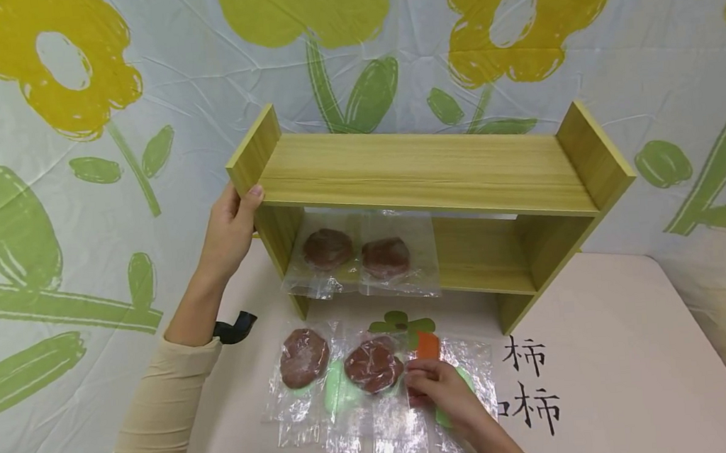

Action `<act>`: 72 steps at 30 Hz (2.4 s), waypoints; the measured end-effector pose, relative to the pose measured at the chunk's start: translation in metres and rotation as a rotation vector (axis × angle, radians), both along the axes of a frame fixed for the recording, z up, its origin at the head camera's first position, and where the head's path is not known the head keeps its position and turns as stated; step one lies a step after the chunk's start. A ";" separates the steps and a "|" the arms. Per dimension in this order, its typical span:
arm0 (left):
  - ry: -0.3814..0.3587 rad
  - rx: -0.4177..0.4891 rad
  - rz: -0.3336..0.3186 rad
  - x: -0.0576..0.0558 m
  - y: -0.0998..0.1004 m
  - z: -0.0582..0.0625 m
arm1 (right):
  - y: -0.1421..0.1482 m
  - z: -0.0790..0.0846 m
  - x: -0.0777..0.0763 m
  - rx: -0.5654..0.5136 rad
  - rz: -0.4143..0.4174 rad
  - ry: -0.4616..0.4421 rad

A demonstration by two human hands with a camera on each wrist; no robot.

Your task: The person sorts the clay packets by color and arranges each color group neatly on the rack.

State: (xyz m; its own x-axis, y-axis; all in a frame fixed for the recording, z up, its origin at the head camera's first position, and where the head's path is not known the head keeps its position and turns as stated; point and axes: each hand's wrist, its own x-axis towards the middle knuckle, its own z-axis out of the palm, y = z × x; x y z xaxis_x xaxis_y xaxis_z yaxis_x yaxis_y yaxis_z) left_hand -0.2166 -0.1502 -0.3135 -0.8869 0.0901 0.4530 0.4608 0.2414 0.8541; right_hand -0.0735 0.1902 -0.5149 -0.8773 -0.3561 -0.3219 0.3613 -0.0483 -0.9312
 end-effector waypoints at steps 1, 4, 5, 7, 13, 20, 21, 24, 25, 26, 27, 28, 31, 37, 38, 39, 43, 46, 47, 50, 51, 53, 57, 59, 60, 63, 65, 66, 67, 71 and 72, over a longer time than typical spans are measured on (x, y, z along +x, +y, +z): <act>-0.001 0.001 0.000 0.000 0.000 0.000 | -0.001 0.000 0.000 -0.005 -0.004 -0.009; -0.004 -0.001 0.002 0.000 0.000 0.001 | -0.005 -0.001 0.000 0.000 -0.020 -0.031; -0.006 -0.002 0.002 0.000 0.000 0.001 | -0.006 -0.001 0.001 0.002 -0.021 -0.034; -0.009 -0.007 0.003 0.000 0.001 0.001 | -0.008 -0.002 0.001 0.008 -0.014 -0.035; 0.000 -0.013 0.000 -0.001 0.001 0.000 | -0.013 -0.006 0.003 -0.026 -0.003 -0.026; -0.004 -0.019 0.009 -0.001 0.001 0.000 | -0.016 -0.012 0.003 -0.104 -0.017 -0.036; -0.005 -0.019 0.010 -0.001 0.001 0.000 | -0.015 -0.012 0.003 -0.103 -0.015 -0.037; -0.008 -0.011 0.008 -0.001 0.000 -0.001 | -0.014 -0.014 0.003 -0.123 -0.001 -0.057; -0.008 -0.008 0.008 -0.001 0.000 -0.001 | -0.014 -0.015 0.003 -0.131 0.004 -0.063; -0.008 -0.006 0.008 -0.001 0.000 -0.001 | -0.014 -0.015 0.003 -0.137 0.009 -0.066; -0.009 -0.007 0.008 -0.001 0.000 0.000 | -0.013 -0.016 0.003 -0.143 0.013 -0.069; -0.008 -0.007 0.008 -0.001 0.000 0.000 | -0.013 -0.016 0.003 -0.158 0.013 -0.078; -0.008 -0.007 0.009 -0.001 0.001 0.000 | -0.012 -0.017 0.003 -0.204 0.012 -0.092; -0.008 -0.006 0.007 -0.001 0.001 0.000 | -0.009 -0.020 0.004 -0.287 -0.012 -0.129; -0.008 -0.005 0.007 -0.001 0.001 0.000 | -0.008 -0.020 0.004 -0.293 -0.017 -0.131; -0.006 -0.003 0.007 -0.001 0.001 0.000 | -0.006 -0.020 0.004 -0.296 -0.022 -0.131; -0.002 0.001 0.005 0.000 0.001 0.000 | 0.005 -0.018 0.007 -0.332 -0.022 -0.123; -0.003 0.001 0.005 -0.001 0.002 -0.001 | 0.018 -0.017 0.009 -0.381 0.008 -0.103; -0.004 0.002 0.004 -0.001 0.001 -0.001 | 0.023 -0.017 0.009 -0.399 0.020 -0.095; -0.007 0.007 0.005 -0.001 0.001 -0.001 | 0.037 -0.016 0.010 -0.447 0.061 -0.054; -0.006 0.008 0.005 -0.001 0.001 -0.001 | 0.041 -0.015 0.010 -0.461 0.070 -0.041; -0.006 0.010 0.005 -0.001 0.001 -0.001 | 0.049 -0.014 0.011 -0.466 0.077 -0.019; -0.008 0.004 0.008 0.000 0.001 -0.001 | 0.063 -0.008 0.015 -0.463 0.057 -0.006; -0.010 0.001 0.011 0.000 0.001 -0.001 | 0.069 -0.003 0.018 -0.466 0.046 -0.005; -0.013 0.000 0.012 0.000 0.001 -0.001 | 0.072 -0.001 0.019 -0.470 0.047 -0.001; -0.017 -0.001 0.016 0.001 0.001 -0.001 | 0.081 0.008 0.023 -0.501 0.059 0.018; -0.014 0.001 0.012 0.000 0.001 -0.001 | 0.086 0.016 0.025 -0.525 0.080 0.027; -0.012 0.001 0.010 0.001 0.001 -0.001 | 0.089 0.020 0.026 -0.539 0.083 0.030; -0.010 0.001 0.008 0.001 0.001 -0.001 | 0.091 0.025 0.027 -0.551 0.080 0.032; -0.009 0.002 0.006 0.001 0.002 0.000 | 0.101 0.042 0.032 -0.602 0.101 0.074; -0.013 0.001 0.009 0.001 0.002 0.000 | 0.103 0.046 0.033 -0.615 0.104 0.087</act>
